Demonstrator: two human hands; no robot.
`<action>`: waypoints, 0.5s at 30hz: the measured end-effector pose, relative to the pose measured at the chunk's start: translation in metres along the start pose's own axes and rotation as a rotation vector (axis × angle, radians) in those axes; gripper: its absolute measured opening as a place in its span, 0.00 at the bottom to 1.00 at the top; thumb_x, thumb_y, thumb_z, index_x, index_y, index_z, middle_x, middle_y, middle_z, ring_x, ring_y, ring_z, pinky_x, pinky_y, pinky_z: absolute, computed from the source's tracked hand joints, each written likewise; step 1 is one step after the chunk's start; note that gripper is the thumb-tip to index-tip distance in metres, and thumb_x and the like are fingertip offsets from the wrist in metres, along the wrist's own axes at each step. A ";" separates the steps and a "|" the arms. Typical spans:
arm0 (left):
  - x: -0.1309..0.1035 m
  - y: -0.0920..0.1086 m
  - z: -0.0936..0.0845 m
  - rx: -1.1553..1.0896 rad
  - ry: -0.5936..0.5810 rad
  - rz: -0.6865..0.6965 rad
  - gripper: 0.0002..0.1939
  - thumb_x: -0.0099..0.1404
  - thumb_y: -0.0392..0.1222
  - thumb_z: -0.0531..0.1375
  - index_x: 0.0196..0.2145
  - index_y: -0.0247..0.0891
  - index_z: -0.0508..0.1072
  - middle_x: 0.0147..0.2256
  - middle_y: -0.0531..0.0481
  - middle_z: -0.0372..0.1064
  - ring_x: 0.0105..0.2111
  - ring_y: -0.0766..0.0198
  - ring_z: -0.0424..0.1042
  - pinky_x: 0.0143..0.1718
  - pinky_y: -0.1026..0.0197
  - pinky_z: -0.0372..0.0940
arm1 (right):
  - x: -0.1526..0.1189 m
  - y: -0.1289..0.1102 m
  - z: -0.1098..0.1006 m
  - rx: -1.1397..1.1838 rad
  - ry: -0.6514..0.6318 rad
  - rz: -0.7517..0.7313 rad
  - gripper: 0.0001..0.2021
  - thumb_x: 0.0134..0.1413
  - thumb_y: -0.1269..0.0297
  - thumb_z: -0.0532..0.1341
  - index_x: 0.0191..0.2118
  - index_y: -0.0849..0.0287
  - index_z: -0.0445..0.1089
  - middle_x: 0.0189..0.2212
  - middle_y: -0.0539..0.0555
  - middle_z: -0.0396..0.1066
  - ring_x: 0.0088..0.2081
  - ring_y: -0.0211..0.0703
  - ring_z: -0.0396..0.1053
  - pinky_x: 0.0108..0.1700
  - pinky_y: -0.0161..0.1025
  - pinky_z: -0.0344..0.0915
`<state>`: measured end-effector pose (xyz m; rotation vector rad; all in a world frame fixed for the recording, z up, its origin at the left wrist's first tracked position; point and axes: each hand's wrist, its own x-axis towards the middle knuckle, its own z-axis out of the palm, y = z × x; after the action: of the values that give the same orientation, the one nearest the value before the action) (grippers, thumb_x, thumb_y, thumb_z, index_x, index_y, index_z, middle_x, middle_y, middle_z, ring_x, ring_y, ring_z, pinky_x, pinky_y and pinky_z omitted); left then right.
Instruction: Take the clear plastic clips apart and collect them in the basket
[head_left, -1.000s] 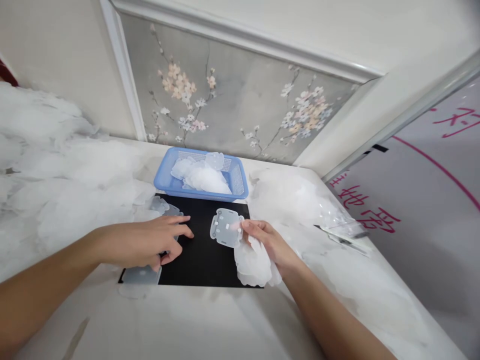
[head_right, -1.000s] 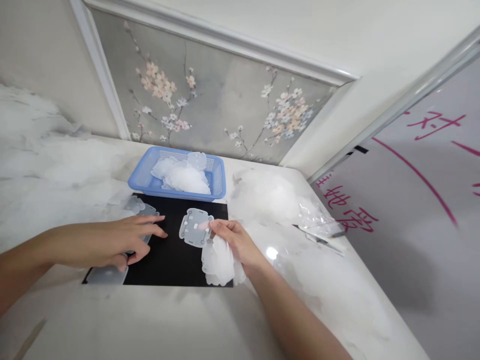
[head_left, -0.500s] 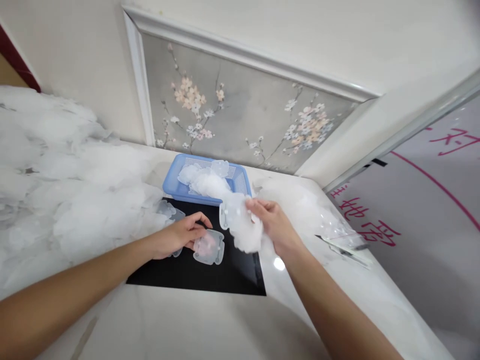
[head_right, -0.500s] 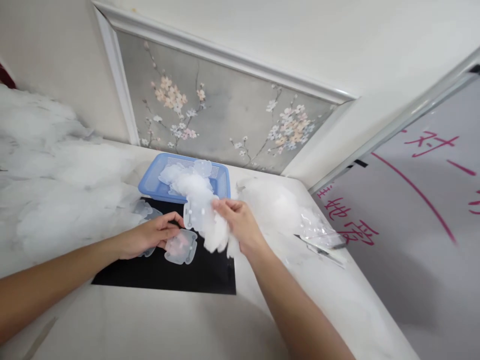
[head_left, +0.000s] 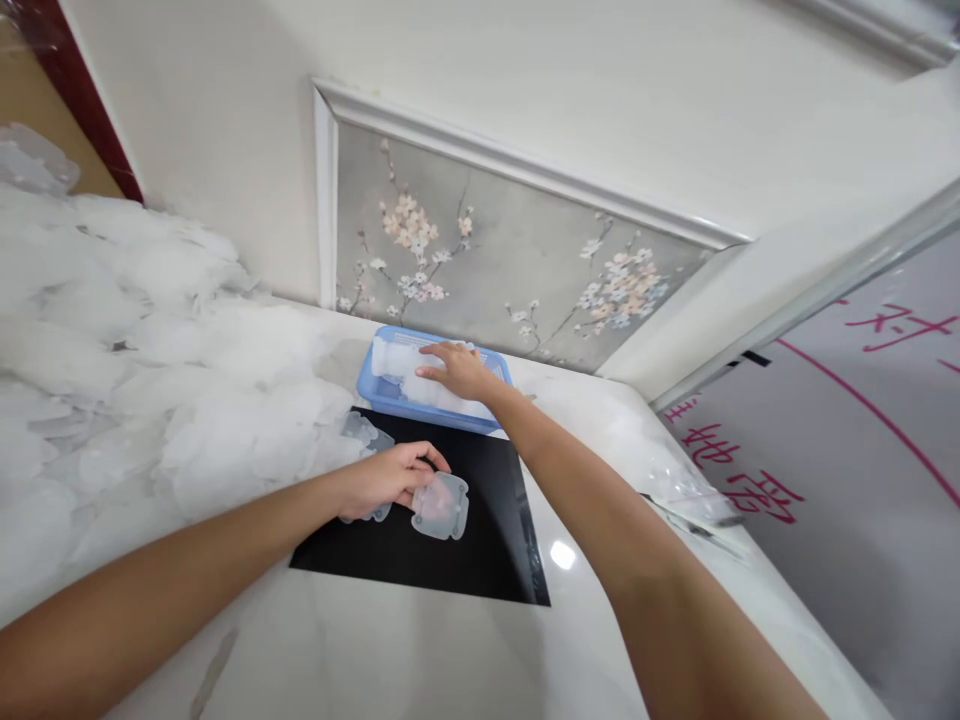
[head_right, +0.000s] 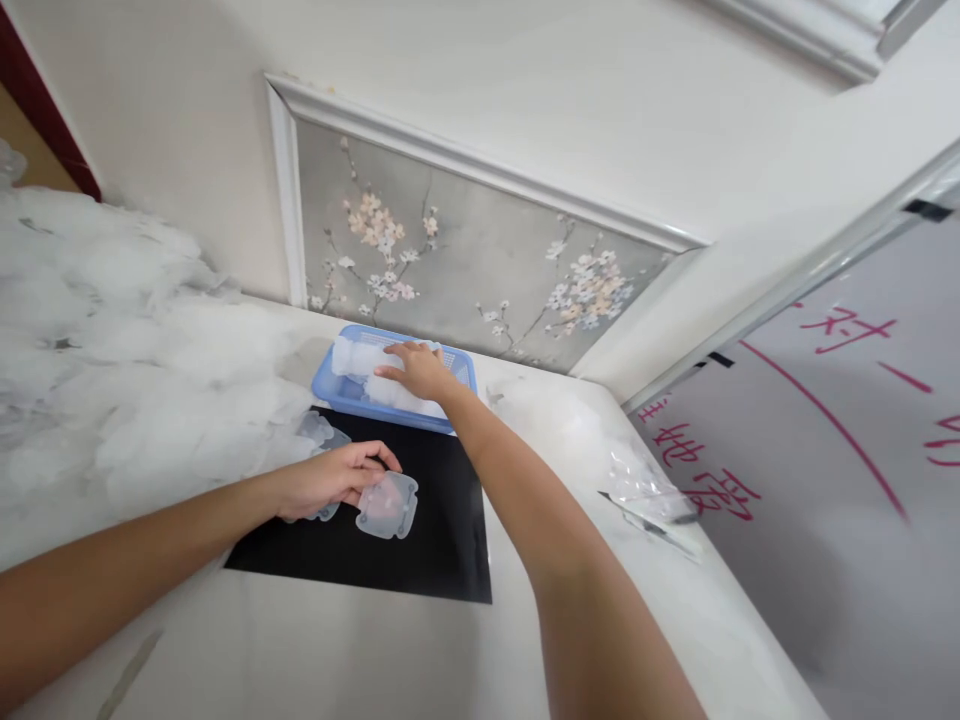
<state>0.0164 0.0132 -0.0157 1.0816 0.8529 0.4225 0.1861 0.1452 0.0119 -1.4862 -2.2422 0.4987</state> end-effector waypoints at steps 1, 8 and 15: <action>0.000 0.000 -0.001 -0.018 -0.001 0.000 0.10 0.60 0.42 0.64 0.38 0.38 0.70 0.33 0.51 0.73 0.35 0.62 0.76 0.41 0.57 0.69 | -0.006 0.005 0.000 0.003 -0.001 -0.020 0.23 0.57 0.49 0.64 0.56 0.51 0.71 0.59 0.58 0.68 0.62 0.61 0.59 0.63 0.60 0.47; 0.000 0.003 -0.005 -0.070 -0.008 0.004 0.13 0.60 0.45 0.65 0.41 0.38 0.71 0.38 0.48 0.73 0.40 0.60 0.75 0.45 0.55 0.68 | -0.053 0.023 -0.021 0.273 0.284 0.027 0.28 0.70 0.49 0.39 0.59 0.61 0.63 0.57 0.65 0.69 0.58 0.49 0.66 0.56 0.45 0.62; -0.001 0.007 0.005 -0.063 0.014 0.021 0.20 0.55 0.32 0.62 0.47 0.40 0.68 0.42 0.48 0.75 0.43 0.59 0.76 0.48 0.55 0.68 | -0.171 0.004 0.016 0.427 0.287 -0.032 0.15 0.59 0.68 0.53 0.52 0.56 0.65 0.46 0.57 0.71 0.38 0.42 0.73 0.46 0.46 0.69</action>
<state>0.0200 0.0124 -0.0083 1.0315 0.8355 0.4723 0.2413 -0.0126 -0.0268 -1.2125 -1.7972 0.6596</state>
